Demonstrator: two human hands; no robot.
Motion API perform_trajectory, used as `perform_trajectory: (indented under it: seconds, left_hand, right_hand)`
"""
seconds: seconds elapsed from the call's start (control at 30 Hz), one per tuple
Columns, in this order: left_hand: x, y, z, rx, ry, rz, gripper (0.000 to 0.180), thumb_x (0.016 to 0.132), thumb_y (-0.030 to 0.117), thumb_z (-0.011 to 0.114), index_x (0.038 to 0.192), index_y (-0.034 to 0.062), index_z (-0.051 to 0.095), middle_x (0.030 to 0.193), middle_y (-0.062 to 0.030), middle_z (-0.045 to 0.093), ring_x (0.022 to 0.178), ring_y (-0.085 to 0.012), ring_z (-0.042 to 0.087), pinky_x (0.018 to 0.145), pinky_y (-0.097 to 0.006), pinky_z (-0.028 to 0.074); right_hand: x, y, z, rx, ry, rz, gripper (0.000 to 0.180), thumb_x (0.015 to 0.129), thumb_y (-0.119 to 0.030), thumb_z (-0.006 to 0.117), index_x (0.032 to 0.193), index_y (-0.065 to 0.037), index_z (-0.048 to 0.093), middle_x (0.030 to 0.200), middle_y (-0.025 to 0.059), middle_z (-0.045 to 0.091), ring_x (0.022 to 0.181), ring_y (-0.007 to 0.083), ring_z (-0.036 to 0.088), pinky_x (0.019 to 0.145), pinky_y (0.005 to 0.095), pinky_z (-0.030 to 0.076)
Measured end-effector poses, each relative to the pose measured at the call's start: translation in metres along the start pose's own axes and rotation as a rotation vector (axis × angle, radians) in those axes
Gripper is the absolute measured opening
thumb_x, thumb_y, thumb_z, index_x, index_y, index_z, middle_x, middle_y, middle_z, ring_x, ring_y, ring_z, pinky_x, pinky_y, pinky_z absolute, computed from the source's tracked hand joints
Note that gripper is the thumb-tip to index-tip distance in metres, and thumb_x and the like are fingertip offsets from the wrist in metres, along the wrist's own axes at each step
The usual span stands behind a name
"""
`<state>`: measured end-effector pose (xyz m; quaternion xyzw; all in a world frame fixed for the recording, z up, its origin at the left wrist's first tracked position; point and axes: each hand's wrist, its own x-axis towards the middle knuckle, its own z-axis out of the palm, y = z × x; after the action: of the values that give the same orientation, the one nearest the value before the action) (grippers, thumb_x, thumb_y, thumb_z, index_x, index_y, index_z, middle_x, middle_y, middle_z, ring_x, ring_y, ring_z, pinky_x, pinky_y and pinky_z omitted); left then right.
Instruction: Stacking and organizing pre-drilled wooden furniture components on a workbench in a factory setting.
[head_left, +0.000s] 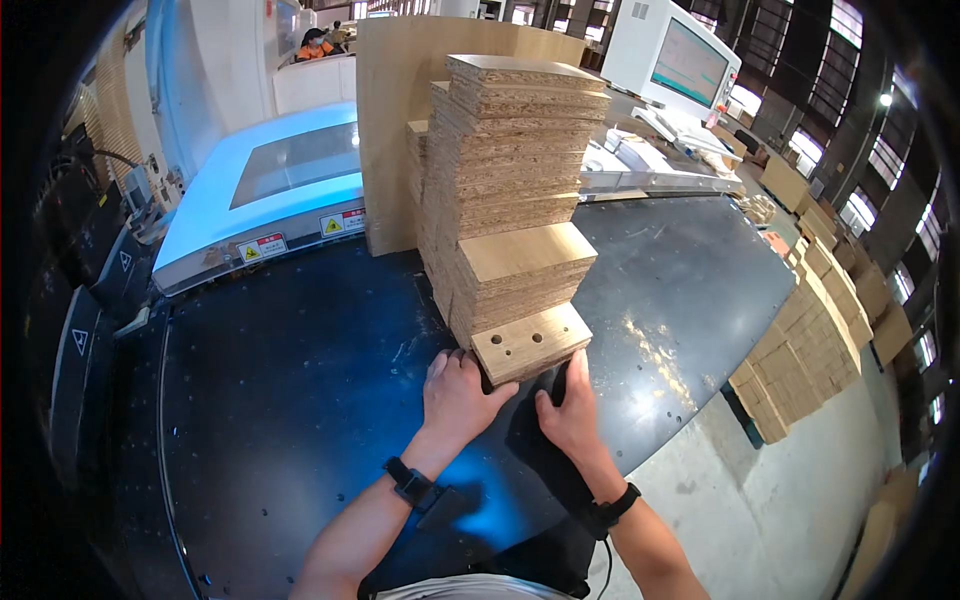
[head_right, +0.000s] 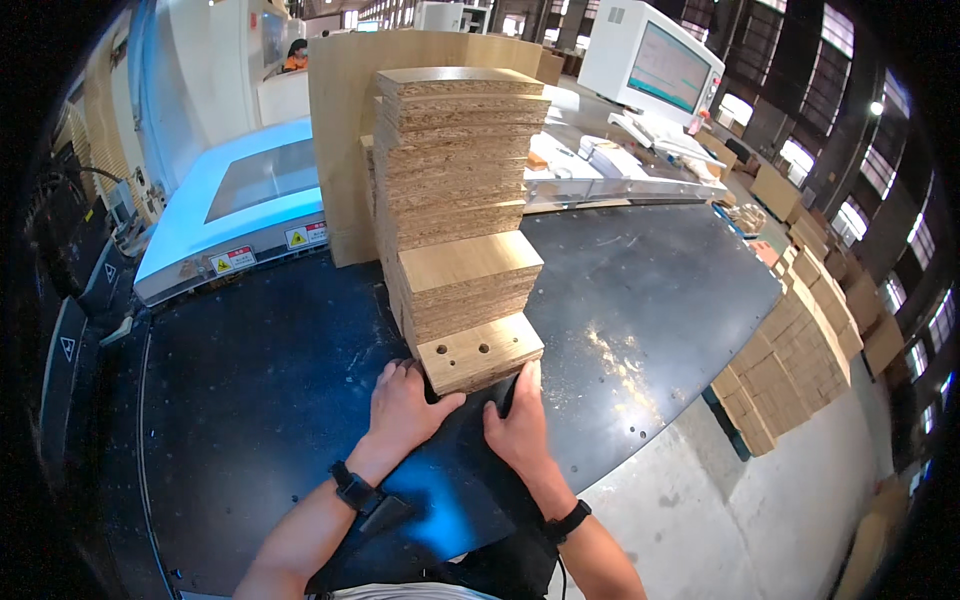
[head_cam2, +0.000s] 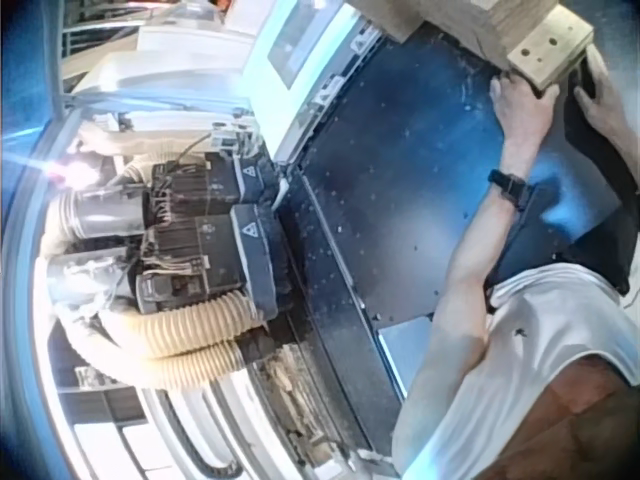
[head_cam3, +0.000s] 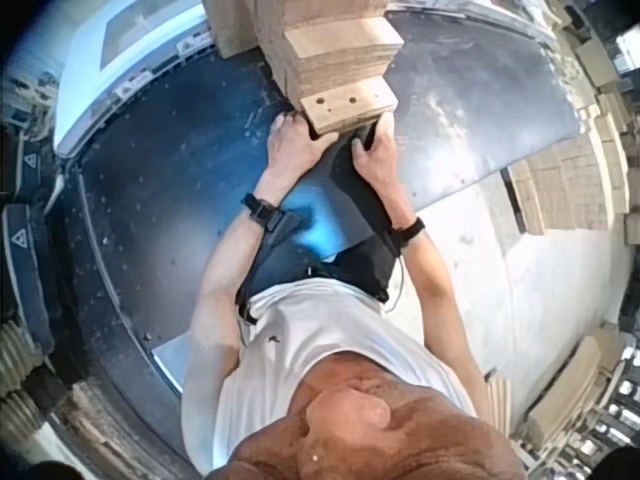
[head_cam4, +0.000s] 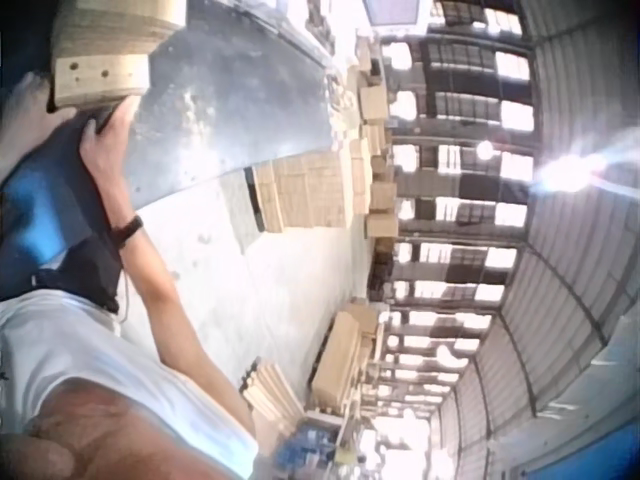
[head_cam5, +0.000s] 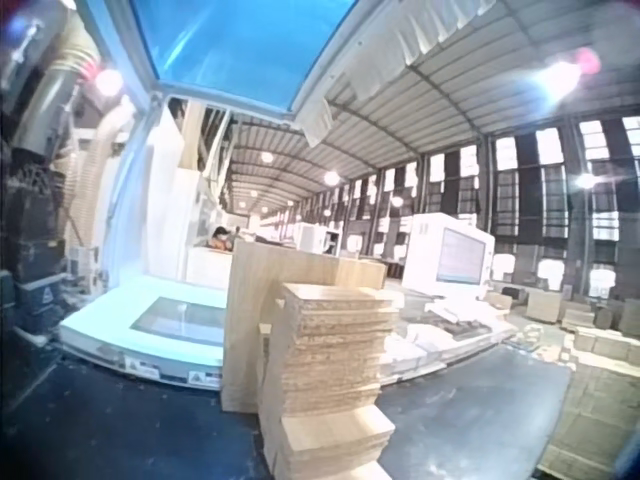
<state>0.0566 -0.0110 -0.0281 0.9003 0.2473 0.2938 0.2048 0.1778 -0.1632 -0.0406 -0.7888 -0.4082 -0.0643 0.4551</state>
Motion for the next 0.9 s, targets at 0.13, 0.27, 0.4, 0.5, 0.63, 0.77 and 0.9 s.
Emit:
perform_trajectory:
  seconds: [0.13, 0.27, 0.4, 0.5, 0.63, 0.77, 0.9]
  left_hand:
    - [0.005, 0.001, -0.009, -0.027, -0.082, -0.043, 0.063, 0.084, 0.049, 0.079, 0.109, -0.0070, 0.070, 0.111, -0.0224, 0.071, 0.114, -0.0419, 0.061, 0.102, -0.050, 0.048]
    - [0.002, 0.001, -0.006, 0.029, -0.037, -0.015, 0.060, 0.085, 0.048, 0.079, 0.106, -0.0071, 0.070, 0.110, -0.0232, 0.071, 0.112, -0.0420, 0.062, 0.099, -0.050, 0.050]
    - [0.006, 0.012, -0.010, 0.056, -0.130, -0.072, 0.060, 0.084, 0.047, 0.079, 0.102, -0.0088, 0.071, 0.104, -0.0255, 0.072, 0.110, -0.0424, 0.064, 0.099, -0.050, 0.050]
    - [0.010, 0.018, -0.013, 0.068, -0.149, -0.117, 0.059, 0.084, 0.047, 0.079, 0.100, -0.0097, 0.071, 0.100, -0.0270, 0.072, 0.109, -0.0425, 0.065, 0.099, -0.051, 0.050]
    - [0.011, 0.014, -0.012, 0.067, -0.180, -0.126, 0.059, 0.085, 0.047, 0.078, 0.103, -0.0097, 0.072, 0.102, -0.0273, 0.073, 0.111, -0.0425, 0.065, 0.100, -0.051, 0.050]
    - [0.014, 0.015, -0.018, 0.029, -0.234, -0.143, 0.059, 0.085, 0.046, 0.078, 0.105, -0.0094, 0.072, 0.105, -0.0267, 0.073, 0.111, -0.0424, 0.065, 0.100, -0.050, 0.050]
    - [0.019, 0.024, -0.030, 0.039, -0.331, -0.190, 0.056, 0.088, 0.046, 0.075, 0.114, -0.0032, 0.073, 0.112, -0.0267, 0.073, 0.116, -0.0415, 0.064, 0.103, -0.049, 0.050]
  right_hand:
    - [0.001, -0.004, -0.003, 0.040, -0.064, 0.009, 0.094, 0.081, -0.003, 0.069, 0.158, 0.012, 0.018, 0.163, 0.0377, 0.025, 0.154, 0.0489, 0.026, 0.125, 0.0442, 0.028]
    - [-0.001, 0.000, -0.003, 0.008, -0.057, 0.010, 0.094, 0.082, -0.004, 0.070, 0.158, 0.012, 0.018, 0.162, 0.0383, 0.025, 0.152, 0.0499, 0.029, 0.124, 0.0449, 0.030]
    - [0.000, -0.008, 0.001, -0.023, -0.030, 0.041, 0.094, 0.082, -0.006, 0.070, 0.158, 0.013, 0.017, 0.160, 0.0396, 0.027, 0.150, 0.0512, 0.031, 0.123, 0.0458, 0.033]
    - [-0.002, -0.005, 0.000, 0.003, -0.024, 0.105, 0.095, 0.083, -0.006, 0.070, 0.158, 0.012, 0.016, 0.159, 0.0402, 0.028, 0.148, 0.0517, 0.034, 0.121, 0.0465, 0.035]
    - [-0.001, -0.004, 0.004, -0.022, -0.013, 0.092, 0.094, 0.083, -0.005, 0.069, 0.159, 0.011, 0.015, 0.159, 0.0397, 0.030, 0.147, 0.0524, 0.036, 0.120, 0.0476, 0.037]
    - [0.001, 0.008, 0.008, -0.010, 0.089, 0.051, 0.090, 0.084, -0.001, 0.067, 0.159, 0.010, 0.019, 0.153, 0.0354, 0.040, 0.139, 0.0461, 0.048, 0.111, 0.0443, 0.047]
    - [0.010, 0.035, 0.006, 0.097, 0.158, 0.169, 0.088, 0.082, 0.003, 0.066, 0.160, 0.006, 0.026, 0.138, 0.0238, 0.051, 0.117, 0.0295, 0.060, 0.094, 0.0342, 0.056]
